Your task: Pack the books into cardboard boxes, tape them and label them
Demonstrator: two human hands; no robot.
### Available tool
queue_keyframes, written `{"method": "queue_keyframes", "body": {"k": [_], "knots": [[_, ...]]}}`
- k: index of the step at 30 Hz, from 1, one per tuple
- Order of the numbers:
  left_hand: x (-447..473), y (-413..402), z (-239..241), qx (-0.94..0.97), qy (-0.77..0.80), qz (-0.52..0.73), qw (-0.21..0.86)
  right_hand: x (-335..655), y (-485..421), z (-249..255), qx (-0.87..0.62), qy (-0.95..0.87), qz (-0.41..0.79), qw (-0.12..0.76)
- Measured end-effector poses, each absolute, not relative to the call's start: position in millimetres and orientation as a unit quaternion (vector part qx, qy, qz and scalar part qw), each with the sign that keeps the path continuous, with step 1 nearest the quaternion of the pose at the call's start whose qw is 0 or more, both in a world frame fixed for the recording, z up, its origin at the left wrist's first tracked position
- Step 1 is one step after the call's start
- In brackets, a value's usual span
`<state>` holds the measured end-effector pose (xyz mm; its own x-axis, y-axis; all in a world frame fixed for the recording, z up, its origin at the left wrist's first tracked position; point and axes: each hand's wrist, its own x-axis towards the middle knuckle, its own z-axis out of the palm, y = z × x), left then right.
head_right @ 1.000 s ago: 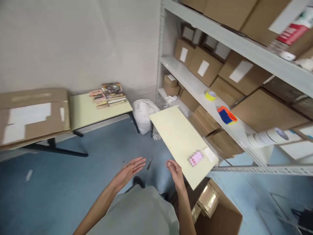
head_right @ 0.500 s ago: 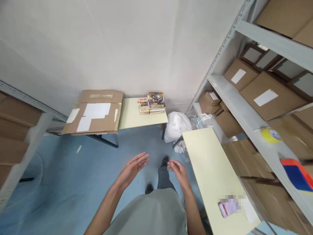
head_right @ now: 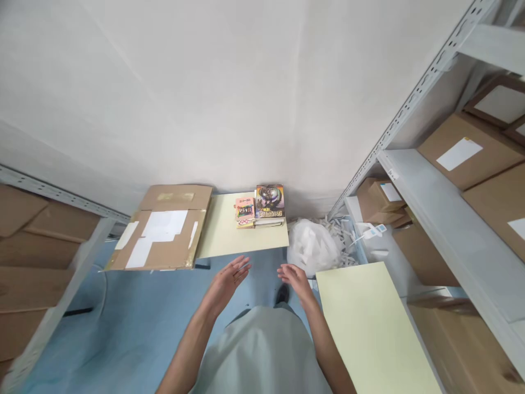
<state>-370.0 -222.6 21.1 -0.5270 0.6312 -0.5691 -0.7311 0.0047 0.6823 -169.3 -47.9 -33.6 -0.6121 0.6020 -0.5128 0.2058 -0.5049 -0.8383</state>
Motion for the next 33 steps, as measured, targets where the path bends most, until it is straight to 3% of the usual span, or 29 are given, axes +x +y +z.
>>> {"method": "queue_keyframes", "body": {"k": [14,22,33], "knots": [[-478.3,-132.8,2.7,-0.125,0.528,0.691,0.477,-305.2,77.3,-71.7,-0.462,-0.489,0.728,0.128],[-554.4,-91.3,1.9,-0.139,0.513,0.668,0.522,-381.4,113.0,-108.1,-0.587,-0.51,0.607,0.165],[-624.9,-109.3,-26.1,-0.179,0.511,0.66,0.521,-425.6,136.9,-132.0,-0.675,-0.586,0.425,0.143]]}}
